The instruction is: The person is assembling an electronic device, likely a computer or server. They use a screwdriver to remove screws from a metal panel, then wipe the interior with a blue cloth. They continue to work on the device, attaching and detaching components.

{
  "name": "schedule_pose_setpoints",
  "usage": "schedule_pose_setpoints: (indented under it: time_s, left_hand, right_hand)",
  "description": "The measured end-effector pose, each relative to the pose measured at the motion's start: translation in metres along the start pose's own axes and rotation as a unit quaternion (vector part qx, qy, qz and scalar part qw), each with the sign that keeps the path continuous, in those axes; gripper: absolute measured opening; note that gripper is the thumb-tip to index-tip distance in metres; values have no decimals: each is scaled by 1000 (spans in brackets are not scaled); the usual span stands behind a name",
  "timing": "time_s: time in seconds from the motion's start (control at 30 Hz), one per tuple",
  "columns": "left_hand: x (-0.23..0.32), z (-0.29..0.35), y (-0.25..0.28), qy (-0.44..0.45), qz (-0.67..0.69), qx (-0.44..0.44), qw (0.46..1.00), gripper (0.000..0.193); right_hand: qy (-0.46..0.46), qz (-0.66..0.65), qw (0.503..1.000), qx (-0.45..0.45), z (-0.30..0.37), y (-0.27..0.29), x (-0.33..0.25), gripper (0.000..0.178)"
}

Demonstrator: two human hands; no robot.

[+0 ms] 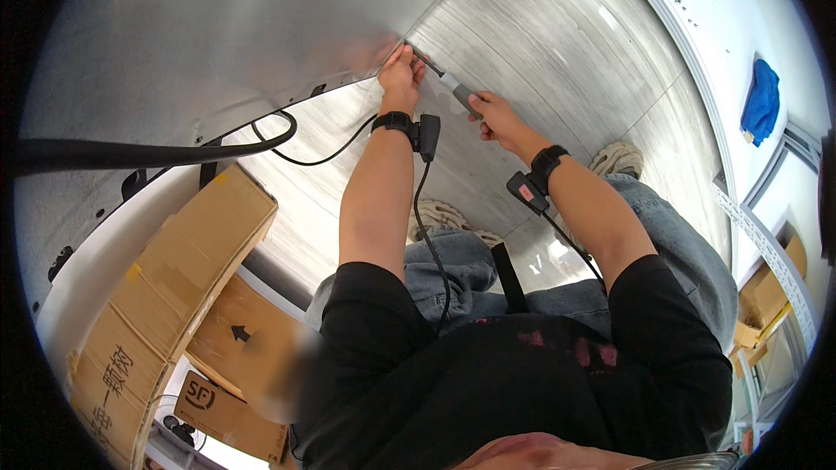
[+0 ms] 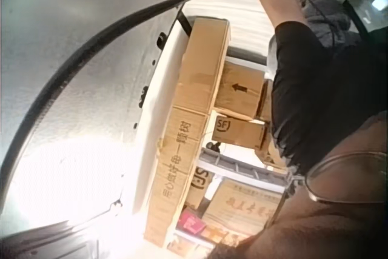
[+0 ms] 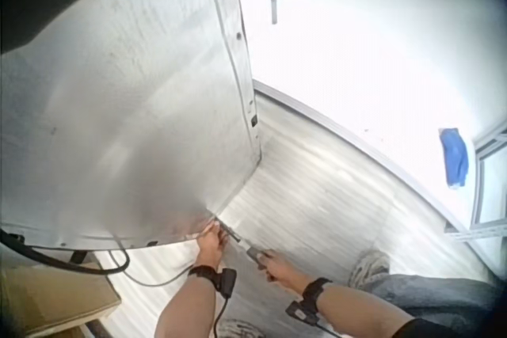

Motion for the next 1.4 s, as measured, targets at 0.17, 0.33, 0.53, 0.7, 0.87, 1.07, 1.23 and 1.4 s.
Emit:
schedule_pose_setpoints:
  time_s: [0.17, 0.33, 0.53, 0.7, 0.87, 1.07, 1.23, 1.4]
  left_hand:
    - [1, 1, 0, -2, 11, 3, 1000, 24]
    - [0, 2, -2, -2, 25, 11, 1000, 23]
    - [0, 2, -3, -9, -2, 24, 1000, 20]
    - [0, 3, -6, -11, -2, 43, 999, 20]
    - [-2, 2, -5, -20, 17, 37, 999, 20]
    - [-2, 1, -5, -24, 7, 40, 999, 22]
    - [-8, 3, -6, -50, -46, 7, 998, 28]
    - [-10, 10, -8, -55, -78, 13, 995, 27]
  right_hand:
    - [5, 14, 1000, -15, -2, 4, 1, 44]
    - [-23, 31, 999, -4, -5, 6, -2, 38]
    - [-30, 20, 999, -16, -5, 7, -4, 41]
    - [-29, 27, 999, -20, -5, 10, -4, 39]
    - [-22, 28, 999, -38, -2, 10, -10, 39]
    - [-49, -22, 997, -55, -7, 11, -7, 36]
    - [-32, 20, 999, -30, -9, 10, -6, 35]
    - [4, 98, 995, -25, -12, 9, -7, 31]
Point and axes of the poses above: each hand's wrist, its own z-axis away from the middle knuckle, its own y-axis out of the back of the hand, x = y × z, the point moved 1 cm from there along -z, towards the middle knuckle, and after that the axes turned 7 degrees about -x, right-handed, at the moved point
